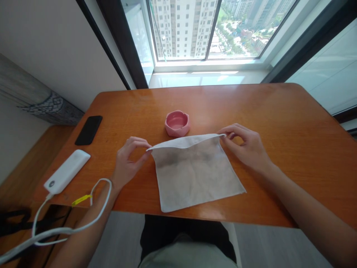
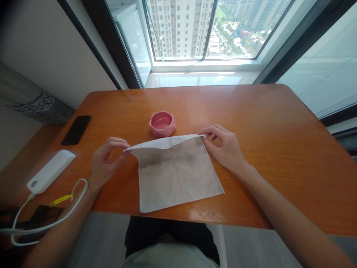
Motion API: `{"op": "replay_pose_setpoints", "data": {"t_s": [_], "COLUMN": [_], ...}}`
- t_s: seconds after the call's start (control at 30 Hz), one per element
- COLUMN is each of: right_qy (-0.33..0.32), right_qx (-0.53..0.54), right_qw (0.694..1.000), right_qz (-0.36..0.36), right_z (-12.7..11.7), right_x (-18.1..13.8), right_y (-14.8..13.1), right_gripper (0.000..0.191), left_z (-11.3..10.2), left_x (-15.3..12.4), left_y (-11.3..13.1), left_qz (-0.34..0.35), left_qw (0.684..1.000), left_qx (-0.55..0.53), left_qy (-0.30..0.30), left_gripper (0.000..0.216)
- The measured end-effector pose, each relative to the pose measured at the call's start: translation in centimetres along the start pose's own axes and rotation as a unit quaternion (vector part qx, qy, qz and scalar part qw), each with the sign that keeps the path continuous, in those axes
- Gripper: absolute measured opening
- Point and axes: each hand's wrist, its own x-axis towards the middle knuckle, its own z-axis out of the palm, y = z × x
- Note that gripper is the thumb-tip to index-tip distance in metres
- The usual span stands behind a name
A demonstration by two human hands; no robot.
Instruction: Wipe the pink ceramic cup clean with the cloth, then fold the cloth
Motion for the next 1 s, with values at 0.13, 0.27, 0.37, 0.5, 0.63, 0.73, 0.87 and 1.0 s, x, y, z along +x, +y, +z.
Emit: {"op": "replay_pose_setpoints", "data": {"t_s": [0.13,0.27,0.37,0.5,0.63,0.73,0.87,1.0], "right_qy": [0.014,-0.05,-0.081,-0.099,-0.107,-0.122,-0.135,-0.091], "right_qx": [-0.014,-0.015,-0.042,-0.077,-0.099,-0.104,-0.108,-0.129], "right_qw": [0.999,0.998,0.994,0.986,0.977,0.974,0.973,0.977], "right_qz": [0.031,-0.017,-0.058,-0.108,-0.156,-0.162,-0.151,-0.147], "right_z": [-2.4,-3.8,-4.3,-4.3,-3.9,-4.0,-4.6,-3.8], "right_x": [-3.6,-6.9,-8.8,-10.4,-11.1,-11.4,-11.1,-10.3], "right_y": [-0.5,0.2,0.4,0.6,1.2,1.6,1.4,-0.3], "right_gripper": [0.011,0.01,0.012,0.016,0.02,0.025,0.025,0.023], "left_z": [-1.2,-1.5,-1.3,-1.1,-0.7,-0.5,-0.9,-0.4], "left_x": [-2.9,-6.0,-8.1,-10.0,-10.7,-10.9,-10.9,-10.0], "left_y": [2.5,3.6,4.1,4.4,4.3,4.3,4.7,6.3], "left_qz": [0.1,0.18,0.211,0.219,0.221,0.224,0.212,0.148], "left_qw": [0.994,0.978,0.967,0.961,0.959,0.957,0.959,0.975], "left_qx": [-0.029,-0.005,0.031,0.055,0.071,0.079,0.062,0.034], "left_qy": [-0.032,-0.107,-0.138,-0.163,-0.165,-0.164,-0.176,-0.163], "left_gripper": [0.009,0.014,0.013,0.015,0.017,0.017,0.019,0.022]}}
